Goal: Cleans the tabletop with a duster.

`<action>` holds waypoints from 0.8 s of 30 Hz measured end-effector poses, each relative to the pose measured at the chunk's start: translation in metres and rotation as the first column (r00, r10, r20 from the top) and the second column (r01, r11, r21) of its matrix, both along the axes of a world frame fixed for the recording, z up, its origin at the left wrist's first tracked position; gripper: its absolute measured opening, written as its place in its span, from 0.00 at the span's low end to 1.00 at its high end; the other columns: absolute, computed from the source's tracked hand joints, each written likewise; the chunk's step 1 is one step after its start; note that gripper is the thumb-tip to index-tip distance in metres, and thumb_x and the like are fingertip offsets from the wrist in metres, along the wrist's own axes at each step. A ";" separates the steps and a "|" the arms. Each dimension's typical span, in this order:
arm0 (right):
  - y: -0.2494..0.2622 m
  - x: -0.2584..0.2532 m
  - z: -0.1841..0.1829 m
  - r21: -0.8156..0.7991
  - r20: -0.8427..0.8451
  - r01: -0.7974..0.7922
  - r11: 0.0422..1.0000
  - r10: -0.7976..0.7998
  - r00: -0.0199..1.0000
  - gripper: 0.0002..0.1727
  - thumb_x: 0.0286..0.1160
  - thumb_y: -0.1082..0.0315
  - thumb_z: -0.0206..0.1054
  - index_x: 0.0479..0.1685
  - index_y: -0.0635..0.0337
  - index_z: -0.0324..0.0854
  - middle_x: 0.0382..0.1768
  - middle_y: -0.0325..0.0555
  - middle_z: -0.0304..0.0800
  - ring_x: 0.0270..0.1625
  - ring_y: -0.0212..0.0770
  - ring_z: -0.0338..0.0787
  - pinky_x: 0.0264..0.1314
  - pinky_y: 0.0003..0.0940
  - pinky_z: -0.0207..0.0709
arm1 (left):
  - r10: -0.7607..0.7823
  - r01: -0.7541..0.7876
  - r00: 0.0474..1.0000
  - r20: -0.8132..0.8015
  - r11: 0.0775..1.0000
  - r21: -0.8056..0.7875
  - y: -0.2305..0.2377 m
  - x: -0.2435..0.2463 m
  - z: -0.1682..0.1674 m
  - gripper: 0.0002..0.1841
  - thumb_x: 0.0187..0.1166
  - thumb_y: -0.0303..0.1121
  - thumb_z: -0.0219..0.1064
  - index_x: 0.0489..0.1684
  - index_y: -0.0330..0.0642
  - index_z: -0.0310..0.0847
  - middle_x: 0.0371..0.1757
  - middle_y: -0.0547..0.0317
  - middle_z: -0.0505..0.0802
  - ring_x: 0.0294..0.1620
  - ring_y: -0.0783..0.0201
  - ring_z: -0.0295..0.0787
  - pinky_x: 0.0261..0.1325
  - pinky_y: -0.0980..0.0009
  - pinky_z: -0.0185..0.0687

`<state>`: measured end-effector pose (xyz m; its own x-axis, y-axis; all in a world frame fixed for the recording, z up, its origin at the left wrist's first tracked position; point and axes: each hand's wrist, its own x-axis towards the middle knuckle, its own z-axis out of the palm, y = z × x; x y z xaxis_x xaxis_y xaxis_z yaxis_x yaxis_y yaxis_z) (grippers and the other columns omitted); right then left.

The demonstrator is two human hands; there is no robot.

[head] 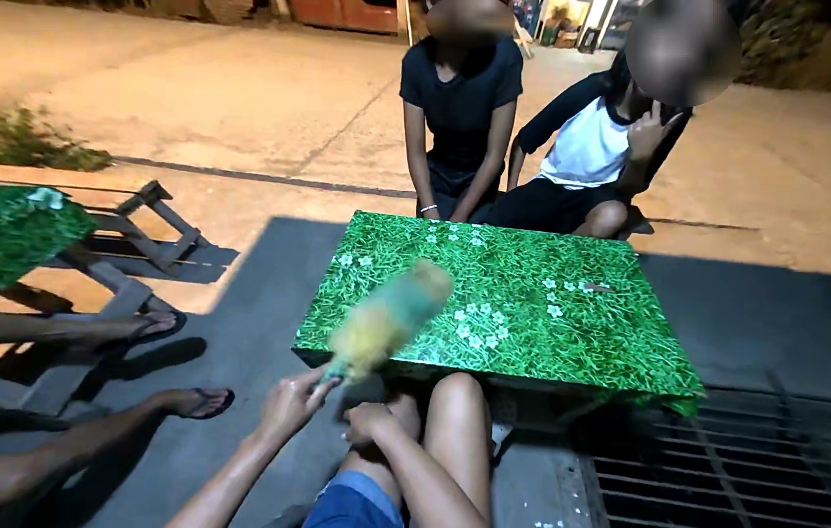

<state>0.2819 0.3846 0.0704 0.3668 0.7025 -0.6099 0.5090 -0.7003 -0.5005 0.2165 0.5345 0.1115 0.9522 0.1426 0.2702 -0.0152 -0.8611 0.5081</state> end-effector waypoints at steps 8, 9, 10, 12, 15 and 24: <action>-0.016 -0.010 0.018 -0.115 0.028 -0.001 0.993 0.004 1.000 0.26 0.92 0.57 0.56 0.70 0.72 0.79 0.73 0.70 0.81 0.79 0.67 0.78 0.78 0.69 0.67 | -0.279 0.283 0.955 -0.104 0.959 0.030 -0.047 0.059 0.020 0.20 0.88 0.43 0.61 0.63 0.38 0.90 0.50 0.35 0.96 0.52 0.33 0.94 0.58 0.29 0.81; -0.018 -0.012 0.026 -0.149 0.018 -0.001 0.989 0.004 1.000 0.26 0.92 0.57 0.55 0.70 0.73 0.80 0.74 0.70 0.81 0.79 0.67 0.78 0.79 0.69 0.67 | -0.348 0.353 0.931 -0.107 0.935 0.035 -0.057 0.066 0.022 0.20 0.88 0.44 0.61 0.63 0.39 0.90 0.52 0.37 0.96 0.54 0.34 0.94 0.59 0.29 0.81; -0.019 -0.014 0.031 -0.174 0.002 0.002 0.985 -0.002 1.000 0.25 0.92 0.58 0.54 0.69 0.73 0.80 0.74 0.70 0.80 0.79 0.67 0.77 0.78 0.69 0.66 | -0.364 0.370 0.925 -0.112 0.929 0.035 -0.068 0.073 0.024 0.20 0.88 0.45 0.60 0.63 0.40 0.90 0.52 0.37 0.96 0.55 0.34 0.94 0.59 0.29 0.81; -0.021 -0.015 0.037 -0.184 -0.021 0.021 0.983 -0.026 0.999 0.25 0.92 0.58 0.55 0.70 0.74 0.79 0.75 0.70 0.79 0.80 0.67 0.76 0.79 0.69 0.65 | -0.302 0.306 0.940 -0.156 0.952 -0.002 -0.093 0.091 0.026 0.22 0.90 0.47 0.58 0.66 0.42 0.88 0.53 0.36 0.95 0.57 0.33 0.93 0.61 0.30 0.79; -0.021 -0.018 0.034 -0.083 0.027 0.021 0.996 -0.019 0.999 0.27 0.88 0.57 0.61 0.74 0.71 0.77 0.75 0.69 0.79 0.80 0.67 0.77 0.80 0.70 0.65 | -0.401 0.404 0.887 -0.228 0.914 -0.036 -0.126 0.108 0.020 0.23 0.90 0.49 0.56 0.66 0.42 0.88 0.54 0.37 0.95 0.59 0.36 0.92 0.65 0.32 0.79; -0.027 -0.015 0.037 -0.057 0.026 0.107 0.993 -0.105 0.994 0.28 0.85 0.56 0.65 0.75 0.69 0.77 0.74 0.69 0.80 0.79 0.68 0.77 0.78 0.75 0.62 | -0.387 0.398 0.896 -0.217 0.917 0.007 -0.143 0.139 0.023 0.24 0.90 0.51 0.55 0.68 0.45 0.87 0.53 0.38 0.95 0.58 0.35 0.92 0.63 0.31 0.79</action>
<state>0.2667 0.3580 0.1069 0.4515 0.6225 -0.6392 0.4414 -0.7784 -0.4464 0.3556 0.3912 0.1344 0.9631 -0.2628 0.0585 -0.2567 -0.8310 0.4935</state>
